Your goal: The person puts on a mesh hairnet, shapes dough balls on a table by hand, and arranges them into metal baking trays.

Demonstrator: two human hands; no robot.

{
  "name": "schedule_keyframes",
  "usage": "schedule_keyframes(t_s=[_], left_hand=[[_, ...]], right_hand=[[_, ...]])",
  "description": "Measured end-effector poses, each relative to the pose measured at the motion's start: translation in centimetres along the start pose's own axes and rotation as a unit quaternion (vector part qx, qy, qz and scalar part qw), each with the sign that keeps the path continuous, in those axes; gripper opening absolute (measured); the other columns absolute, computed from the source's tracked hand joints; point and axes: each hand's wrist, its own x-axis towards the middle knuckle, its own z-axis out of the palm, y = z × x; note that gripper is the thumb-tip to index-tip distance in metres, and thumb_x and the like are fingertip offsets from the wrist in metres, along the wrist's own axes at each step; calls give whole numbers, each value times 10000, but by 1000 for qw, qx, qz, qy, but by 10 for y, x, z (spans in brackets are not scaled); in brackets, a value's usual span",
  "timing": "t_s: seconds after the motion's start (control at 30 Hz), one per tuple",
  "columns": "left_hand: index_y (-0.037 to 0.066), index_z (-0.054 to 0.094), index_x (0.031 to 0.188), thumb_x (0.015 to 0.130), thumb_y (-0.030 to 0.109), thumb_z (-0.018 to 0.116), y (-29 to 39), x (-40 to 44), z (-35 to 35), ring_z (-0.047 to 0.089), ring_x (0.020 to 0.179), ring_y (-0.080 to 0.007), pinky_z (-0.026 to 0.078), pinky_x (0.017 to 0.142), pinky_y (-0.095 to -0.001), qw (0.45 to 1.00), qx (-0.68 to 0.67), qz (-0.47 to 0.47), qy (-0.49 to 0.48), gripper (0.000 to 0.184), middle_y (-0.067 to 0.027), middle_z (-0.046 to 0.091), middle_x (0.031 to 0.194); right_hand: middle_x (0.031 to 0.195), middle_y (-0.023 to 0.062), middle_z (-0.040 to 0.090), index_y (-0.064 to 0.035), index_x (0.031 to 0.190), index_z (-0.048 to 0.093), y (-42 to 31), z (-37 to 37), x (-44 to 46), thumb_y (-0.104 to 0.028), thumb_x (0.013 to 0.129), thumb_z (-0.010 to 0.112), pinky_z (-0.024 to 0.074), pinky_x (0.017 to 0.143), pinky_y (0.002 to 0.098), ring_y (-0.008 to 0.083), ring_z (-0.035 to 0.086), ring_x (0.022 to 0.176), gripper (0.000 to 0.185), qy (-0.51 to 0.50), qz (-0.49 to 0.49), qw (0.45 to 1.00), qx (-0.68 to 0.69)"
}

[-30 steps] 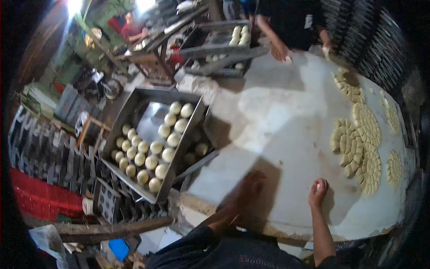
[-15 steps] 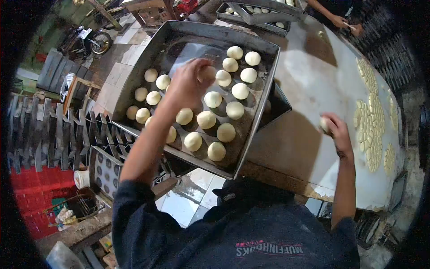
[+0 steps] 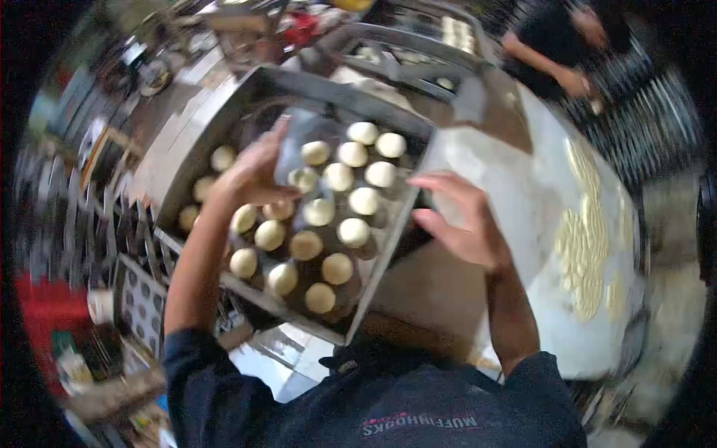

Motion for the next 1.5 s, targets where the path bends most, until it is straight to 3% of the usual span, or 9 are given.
schedule_keyframes(t_s=[0.17, 0.37, 0.5, 0.67, 0.8, 0.9, 1.1, 1.23, 1.5], left_hand=[[57, 376, 1438, 720, 112, 762, 162, 81, -41, 471, 1265, -410, 391, 1069, -440, 983, 94, 150, 40, 817, -208, 499, 1365], [109, 483, 1357, 714, 247, 814, 390, 254, 110, 565, 1147, -351, 456, 992, -445, 908, 31, 381, -173, 736, -193, 559, 1277], [172, 527, 1368, 761, 547, 770, 529, 370, 323, 572, 1152, -294, 471, 977, -402, 864, -159, 266, -397, 754, -185, 589, 1231], [148, 548, 1347, 827, 518, 705, 582, 456, 532, 587, 1160, -343, 498, 963, -433, 976, -91, 59, -188, 657, -205, 580, 1296], [97, 623, 1188, 848, 473, 703, 579, 485, 603, 632, 1009, -316, 524, 850, -416, 848, 112, 517, -22, 513, -156, 672, 1110], [42, 634, 1089, 843, 462, 720, 618, 464, 562, 642, 844, -277, 531, 748, -383, 940, -48, 229, -249, 495, -154, 694, 959], [-32, 635, 1022, 829, 528, 722, 534, 425, 548, 627, 746, -229, 542, 698, -377, 935, -279, -194, 102, 599, -147, 688, 860], [47, 636, 1044, 877, 426, 710, 473, 348, 556, 633, 774, -219, 569, 683, -379, 692, -709, -134, 29, 421, -90, 658, 925], [100, 524, 1110, 929, 134, 658, 479, 45, 477, 612, 883, -182, 560, 705, -336, 531, -811, -144, -199, 228, -50, 617, 986]], right_hand=[[841, 71, 686, -20, 965, 654, 149, -55, -255, -116, 869, 659, 503, 631, 262, 100, 606, 681, 136, 337, 376, 860, -73], [730, 63, 613, -26, 830, 597, 200, -61, -515, -111, 844, 657, 483, 606, 278, 114, 583, 671, 104, 428, 504, 741, -120], [759, 137, 558, -33, 799, 575, 235, -85, -632, -131, 848, 605, 468, 708, 430, 309, 576, 760, 114, 516, 519, 660, -168], [753, 91, 556, -70, 813, 561, 238, -95, -635, -75, 789, 642, 450, 709, 416, 299, 544, 718, 85, 556, 504, 639, -170], [759, 68, 531, -85, 818, 545, 228, -123, -624, -54, 788, 632, 429, 703, 396, 260, 529, 739, 97, 476, 525, 661, -247], [740, 66, 494, -90, 811, 535, 230, -133, -621, -67, 806, 607, 410, 674, 391, 260, 511, 746, 76, 487, 538, 649, -227], [751, 64, 532, -93, 837, 552, 243, -137, -614, -82, 770, 656, 407, 751, 406, 277, 533, 740, 125, 481, 519, 651, -276], [775, 85, 580, -62, 869, 605, 249, -130, -619, -117, 791, 667, 420, 722, 394, 265, 558, 725, 114, 539, 471, 649, -258], [987, 180, 653, -4, 1111, 592, 177, -19, -485, -353, 855, 696, 516, 794, 400, 301, 646, 893, 445, 421, 473, 769, 83]])
